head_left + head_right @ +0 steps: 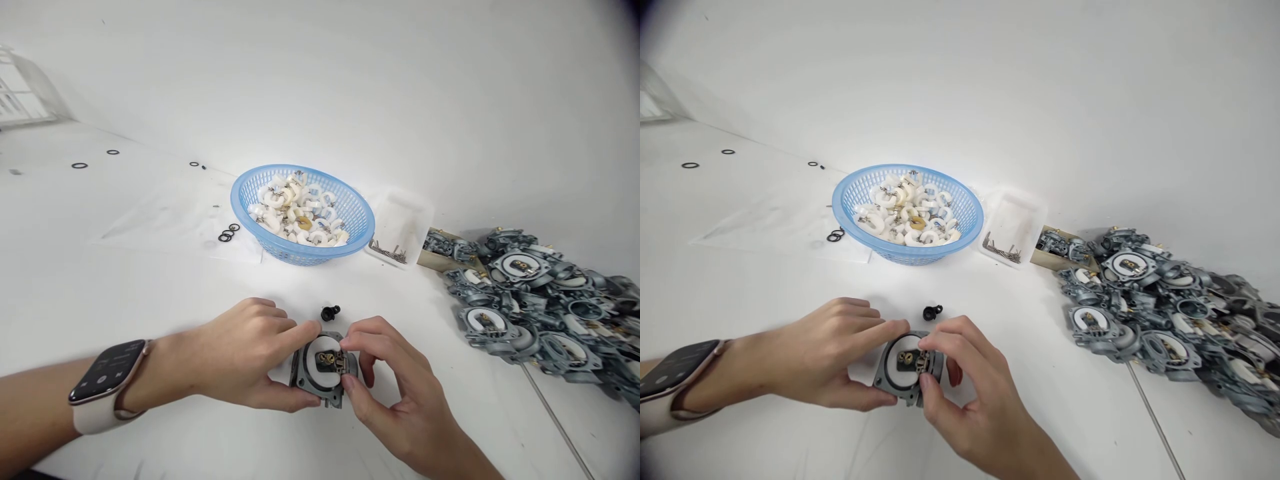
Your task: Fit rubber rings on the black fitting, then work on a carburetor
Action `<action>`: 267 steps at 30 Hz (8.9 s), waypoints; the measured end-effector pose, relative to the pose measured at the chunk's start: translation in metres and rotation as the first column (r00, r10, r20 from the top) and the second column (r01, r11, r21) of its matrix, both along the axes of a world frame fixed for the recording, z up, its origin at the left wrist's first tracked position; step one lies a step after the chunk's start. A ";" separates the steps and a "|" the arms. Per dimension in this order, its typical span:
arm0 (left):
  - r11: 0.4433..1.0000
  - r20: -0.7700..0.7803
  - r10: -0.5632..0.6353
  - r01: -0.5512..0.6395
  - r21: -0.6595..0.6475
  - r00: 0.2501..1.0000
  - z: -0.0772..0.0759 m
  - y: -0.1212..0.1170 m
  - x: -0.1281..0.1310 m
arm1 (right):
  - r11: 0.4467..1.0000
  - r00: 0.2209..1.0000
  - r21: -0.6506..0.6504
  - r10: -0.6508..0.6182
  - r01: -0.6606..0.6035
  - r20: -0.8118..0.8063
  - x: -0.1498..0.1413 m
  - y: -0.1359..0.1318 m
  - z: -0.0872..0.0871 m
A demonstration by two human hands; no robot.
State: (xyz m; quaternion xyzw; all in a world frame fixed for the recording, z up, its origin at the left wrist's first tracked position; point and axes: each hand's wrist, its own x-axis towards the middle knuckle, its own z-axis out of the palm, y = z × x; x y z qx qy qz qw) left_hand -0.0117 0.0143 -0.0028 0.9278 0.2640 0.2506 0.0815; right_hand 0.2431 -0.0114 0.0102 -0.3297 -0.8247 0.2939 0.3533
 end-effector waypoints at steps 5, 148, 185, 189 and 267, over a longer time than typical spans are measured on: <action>1.000 -0.005 -0.004 0.004 -0.027 1.000 0.001 0.001 0.001 | 1.000 1.000 -0.012 0.024 -0.024 -0.004 0.001 -0.001 0.001; 1.000 -0.017 -0.005 0.005 -0.022 1.000 0.002 0.001 0.001 | 1.000 1.000 0.021 0.020 -0.021 0.011 0.000 -0.001 0.004; 1.000 -0.006 -0.009 0.009 -0.023 1.000 0.001 0.001 0.001 | 0.997 0.997 0.016 0.073 -0.073 0.014 -0.001 -0.003 0.007; 1.000 -0.006 -0.009 0.009 -0.024 1.000 0.002 0.001 0.000 | 0.997 0.997 0.017 0.072 -0.072 0.019 -0.001 -0.003 0.006; 1.000 -0.034 -0.013 0.012 -0.022 0.999 0.004 -0.002 -0.001 | 0.992 0.999 0.127 -0.021 0.016 0.034 0.001 -0.003 -0.002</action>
